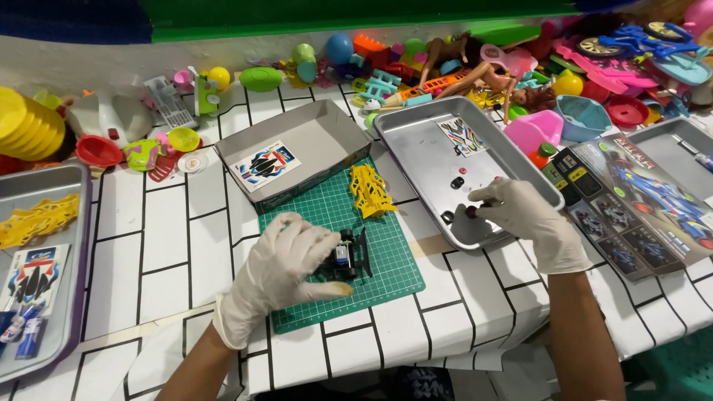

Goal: Assembling a Mini 4WD toy car by installing gears, motor, and chassis components.

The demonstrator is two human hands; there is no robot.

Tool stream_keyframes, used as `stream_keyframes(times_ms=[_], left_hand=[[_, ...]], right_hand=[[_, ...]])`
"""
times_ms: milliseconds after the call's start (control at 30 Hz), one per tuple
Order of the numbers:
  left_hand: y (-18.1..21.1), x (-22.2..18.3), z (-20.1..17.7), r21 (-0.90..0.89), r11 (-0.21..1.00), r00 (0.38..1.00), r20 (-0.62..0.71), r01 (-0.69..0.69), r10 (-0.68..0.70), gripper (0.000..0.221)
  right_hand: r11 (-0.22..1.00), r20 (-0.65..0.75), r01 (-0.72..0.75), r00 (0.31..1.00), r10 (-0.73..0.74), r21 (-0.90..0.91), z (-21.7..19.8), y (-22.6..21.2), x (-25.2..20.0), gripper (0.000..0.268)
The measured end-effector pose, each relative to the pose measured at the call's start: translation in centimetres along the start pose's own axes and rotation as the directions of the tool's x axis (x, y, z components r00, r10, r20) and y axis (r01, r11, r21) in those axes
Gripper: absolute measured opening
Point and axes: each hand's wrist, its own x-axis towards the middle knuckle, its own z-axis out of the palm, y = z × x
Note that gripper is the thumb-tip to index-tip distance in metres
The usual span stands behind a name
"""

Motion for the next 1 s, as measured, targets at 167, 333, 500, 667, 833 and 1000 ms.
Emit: stream_keyframes(times_ms=[167,333,500,667,833,1000], left_hand=[[2.3,0.0,1.4,-0.069,0.991,0.993,-0.018,-0.119,0.118,0.071],[2.1,-0.2,2.1,-0.081,0.985,0.989,-0.033,-0.150,0.147,0.069],[1.9,-0.3,2.3,-0.109,0.989,0.995,0.012,-0.095,0.097,0.065],[1.8,-0.2,2.2,-0.101,0.991,0.996,0.016,-0.091,0.093,0.064],[2.2,-0.3,2.3,-0.148,0.987,0.997,0.048,-0.057,0.065,0.063],[2.4,-0.4,2.6,-0.133,0.985,0.994,-0.016,-0.109,0.108,0.063]], right_hand=[[0.994,0.062,-0.092,0.993,0.096,-0.066,1.1,-1.0,0.3,0.029],[0.993,0.083,-0.083,0.992,0.090,-0.083,0.5,-1.4,0.9,0.029],[0.986,0.124,-0.137,0.984,0.125,0.094,-0.1,-2.1,2.4,0.031],[0.993,0.221,-0.105,0.971,0.092,0.048,1.3,-3.2,4.6,0.028],[0.930,0.007,-0.109,0.993,0.114,0.351,0.9,-1.8,3.2,0.033],[0.926,-0.163,-0.063,0.978,0.132,0.371,1.5,-0.5,3.3,0.022]])
